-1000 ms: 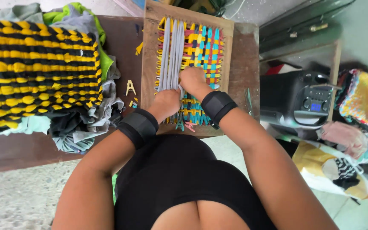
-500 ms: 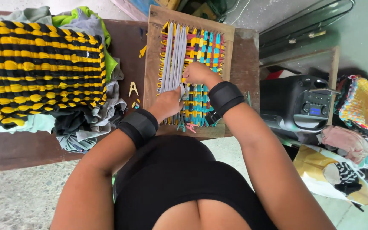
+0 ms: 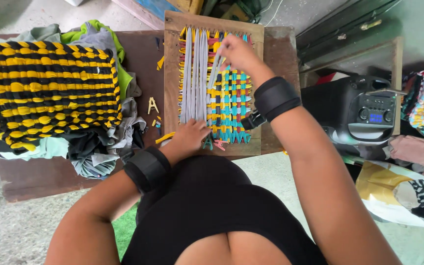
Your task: The person is weaving a rug or mat using fabric strips on a wooden loom frame.
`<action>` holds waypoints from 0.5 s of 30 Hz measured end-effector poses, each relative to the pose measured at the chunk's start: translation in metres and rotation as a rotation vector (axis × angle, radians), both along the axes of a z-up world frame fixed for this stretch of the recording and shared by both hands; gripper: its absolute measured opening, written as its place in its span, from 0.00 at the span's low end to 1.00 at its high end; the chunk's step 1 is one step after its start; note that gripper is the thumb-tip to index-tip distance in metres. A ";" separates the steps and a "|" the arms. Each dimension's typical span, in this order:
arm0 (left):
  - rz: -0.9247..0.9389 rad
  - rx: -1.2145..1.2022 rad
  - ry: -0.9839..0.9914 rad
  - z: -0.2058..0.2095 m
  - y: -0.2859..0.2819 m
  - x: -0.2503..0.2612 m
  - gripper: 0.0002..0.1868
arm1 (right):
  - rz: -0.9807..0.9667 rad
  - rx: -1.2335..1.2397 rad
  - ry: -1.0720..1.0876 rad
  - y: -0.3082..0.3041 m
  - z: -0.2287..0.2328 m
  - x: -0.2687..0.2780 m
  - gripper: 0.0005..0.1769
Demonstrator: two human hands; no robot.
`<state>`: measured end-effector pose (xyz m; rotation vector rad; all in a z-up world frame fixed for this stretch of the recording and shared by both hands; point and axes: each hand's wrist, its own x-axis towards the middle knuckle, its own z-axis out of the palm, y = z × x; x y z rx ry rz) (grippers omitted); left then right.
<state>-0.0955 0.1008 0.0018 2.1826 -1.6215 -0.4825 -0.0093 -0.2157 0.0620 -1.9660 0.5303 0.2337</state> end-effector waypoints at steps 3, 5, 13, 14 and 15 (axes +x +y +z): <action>-0.023 0.005 0.077 0.016 0.002 0.001 0.22 | -0.130 0.126 -0.037 -0.007 0.034 0.010 0.07; -0.019 0.006 0.057 0.017 0.005 -0.003 0.21 | -0.124 0.069 -0.057 -0.005 0.042 0.009 0.07; 0.018 -0.117 0.088 0.016 0.014 -0.013 0.16 | 0.118 -0.596 -0.334 -0.026 -0.036 0.015 0.08; 0.020 -0.067 0.090 0.017 0.014 -0.015 0.15 | 0.063 -0.512 -0.255 -0.030 -0.036 0.017 0.07; 0.021 -0.016 0.092 0.019 0.014 -0.016 0.15 | 0.009 -0.428 -0.174 -0.033 -0.036 0.020 0.06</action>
